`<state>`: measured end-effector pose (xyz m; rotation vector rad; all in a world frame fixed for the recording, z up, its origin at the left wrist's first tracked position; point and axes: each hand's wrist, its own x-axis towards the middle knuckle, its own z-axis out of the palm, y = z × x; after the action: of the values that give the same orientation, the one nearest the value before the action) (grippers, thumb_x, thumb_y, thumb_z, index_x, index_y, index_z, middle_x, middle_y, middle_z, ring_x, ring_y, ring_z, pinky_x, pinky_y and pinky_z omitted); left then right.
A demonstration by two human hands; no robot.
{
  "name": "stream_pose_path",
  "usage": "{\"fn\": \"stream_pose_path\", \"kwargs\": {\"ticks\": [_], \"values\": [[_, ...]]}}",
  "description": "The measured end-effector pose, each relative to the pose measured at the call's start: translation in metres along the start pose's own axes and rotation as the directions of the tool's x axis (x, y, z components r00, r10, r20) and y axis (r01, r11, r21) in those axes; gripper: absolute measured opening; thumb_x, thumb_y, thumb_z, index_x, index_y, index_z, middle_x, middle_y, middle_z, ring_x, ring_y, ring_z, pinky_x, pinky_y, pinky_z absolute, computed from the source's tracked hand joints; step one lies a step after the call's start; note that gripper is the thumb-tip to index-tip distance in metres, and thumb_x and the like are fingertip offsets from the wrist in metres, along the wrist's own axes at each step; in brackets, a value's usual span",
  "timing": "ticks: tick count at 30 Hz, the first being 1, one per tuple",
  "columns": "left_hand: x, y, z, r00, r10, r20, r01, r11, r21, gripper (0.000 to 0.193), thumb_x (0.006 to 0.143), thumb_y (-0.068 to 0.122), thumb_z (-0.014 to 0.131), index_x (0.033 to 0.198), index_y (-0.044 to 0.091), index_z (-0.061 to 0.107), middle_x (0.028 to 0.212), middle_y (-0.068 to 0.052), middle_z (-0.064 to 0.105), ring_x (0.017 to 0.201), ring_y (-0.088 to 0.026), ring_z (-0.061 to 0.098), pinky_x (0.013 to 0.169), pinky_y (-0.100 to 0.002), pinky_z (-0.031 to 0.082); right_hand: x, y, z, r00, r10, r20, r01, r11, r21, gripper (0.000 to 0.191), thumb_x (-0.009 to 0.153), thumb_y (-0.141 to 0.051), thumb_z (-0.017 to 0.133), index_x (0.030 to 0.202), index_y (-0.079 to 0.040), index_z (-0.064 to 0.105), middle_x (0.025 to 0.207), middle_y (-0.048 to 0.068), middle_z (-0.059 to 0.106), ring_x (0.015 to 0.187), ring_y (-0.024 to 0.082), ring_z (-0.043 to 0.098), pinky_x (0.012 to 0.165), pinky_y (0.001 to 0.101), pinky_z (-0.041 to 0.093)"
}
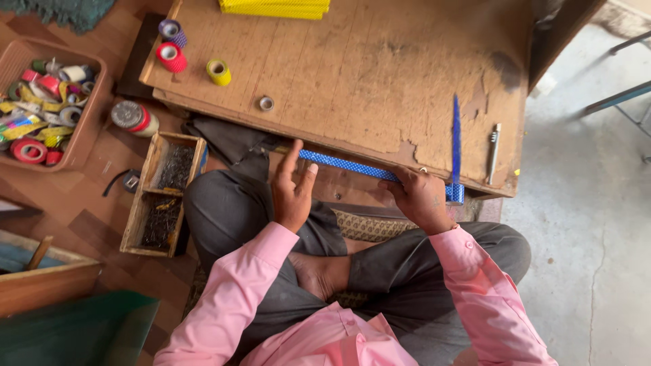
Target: The person sits cross-legged and applies blue patterned tape to the edges of a wooden picture frame containing a deity image. They smooth the tape, trim excess with a utility knife, and place a clear plastic sheet over the image before stacking the finished frame.
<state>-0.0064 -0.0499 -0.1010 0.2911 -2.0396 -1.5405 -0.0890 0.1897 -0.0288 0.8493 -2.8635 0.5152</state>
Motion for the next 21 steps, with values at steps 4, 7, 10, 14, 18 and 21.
{"fn": "stream_pose_path", "kwargs": {"ticks": [4, 7, 10, 14, 18, 21], "values": [[0.003, -0.006, -0.001, 0.985, 0.023, -0.169, -0.043, 0.992, -0.116, 0.073, 0.102, 0.025, 0.069, 0.158, -0.003, 0.031, 0.159, -0.024, 0.043, 0.145, -0.029, 0.046, 0.121, -0.037, 0.036, 0.006, 0.016, -0.026, 0.986, 0.165, -0.005, -0.148, 0.896, 0.418, 0.025, 0.091, -0.027, 0.079, 0.104, -0.006, 0.076, 0.078, 0.008, 0.073, 0.068, 0.019, 0.068, 0.061, 0.0369, 0.053], [-0.006, -0.015, 0.012, 0.988, -0.117, -0.103, 0.099, 0.981, -0.167, 0.07, 0.101, 0.025, 0.071, 0.155, -0.003, 0.037, 0.156, -0.023, 0.045, 0.142, -0.028, 0.045, 0.117, -0.037, 0.037, 0.017, 0.031, -0.035, 0.953, 0.292, 0.075, -0.232, 0.552, 0.801, 0.024, 0.096, -0.021, 0.076, 0.107, 0.0, 0.075, 0.089, 0.004, 0.074, 0.08, 0.01, 0.067, 0.073, 0.0285, 0.054], [-0.024, -0.021, 0.028, 0.838, -0.394, 0.377, 0.541, 0.692, -0.479, 0.045, 0.112, 0.024, 0.066, 0.143, -0.008, 0.065, 0.105, -0.013, 0.051, 0.098, -0.022, 0.048, 0.085, -0.035, 0.038, 0.03, 0.044, -0.019, 0.888, 0.398, 0.231, -0.319, 0.17, 0.932, 0.023, 0.097, -0.02, 0.072, 0.105, 0.002, 0.074, 0.092, 0.006, 0.074, 0.08, 0.013, 0.067, 0.072, 0.0281, 0.055], [-0.024, -0.032, 0.035, 0.931, -0.321, 0.174, 0.36, 0.723, -0.59, 0.033, 0.097, 0.012, 0.069, 0.126, -0.003, 0.061, 0.113, -0.004, 0.069, 0.1, -0.01, 0.063, 0.09, -0.025, 0.05, 0.028, 0.065, 0.019, 0.779, 0.402, 0.481, -0.442, -0.192, 0.876, 0.027, 0.099, -0.023, 0.066, 0.102, 0.003, 0.069, 0.091, 0.008, 0.074, 0.079, 0.017, 0.071, 0.074, 0.033, 0.061], [0.013, -0.041, 0.027, 0.89, -0.441, 0.119, 0.412, 0.661, -0.628, 0.03, 0.096, 0.005, 0.069, 0.123, -0.007, 0.065, 0.108, -0.008, 0.071, 0.093, -0.012, 0.064, 0.085, -0.025, 0.052, 0.013, 0.074, 0.053, 0.771, 0.335, 0.542, -0.471, -0.272, 0.839, 0.028, 0.104, -0.025, 0.062, 0.112, 0.002, 0.067, 0.098, 0.008, 0.071, 0.083, 0.019, 0.07, 0.076, 0.0359, 0.059], [0.038, -0.038, 0.03, 0.866, -0.49, 0.098, 0.437, 0.646, -0.626, 0.031, 0.094, 0.003, 0.069, 0.123, -0.008, 0.066, 0.107, -0.009, 0.072, 0.091, -0.013, 0.065, 0.084, -0.026, 0.052, -0.007, 0.063, 0.072, 0.739, 0.314, 0.596, -0.501, -0.335, 0.798, 0.032, 0.103, -0.025, 0.057, 0.119, 0.002, 0.064, 0.107, 0.011, 0.073, 0.091, 0.021, 0.072, 0.082, 0.0364, 0.061]]}}
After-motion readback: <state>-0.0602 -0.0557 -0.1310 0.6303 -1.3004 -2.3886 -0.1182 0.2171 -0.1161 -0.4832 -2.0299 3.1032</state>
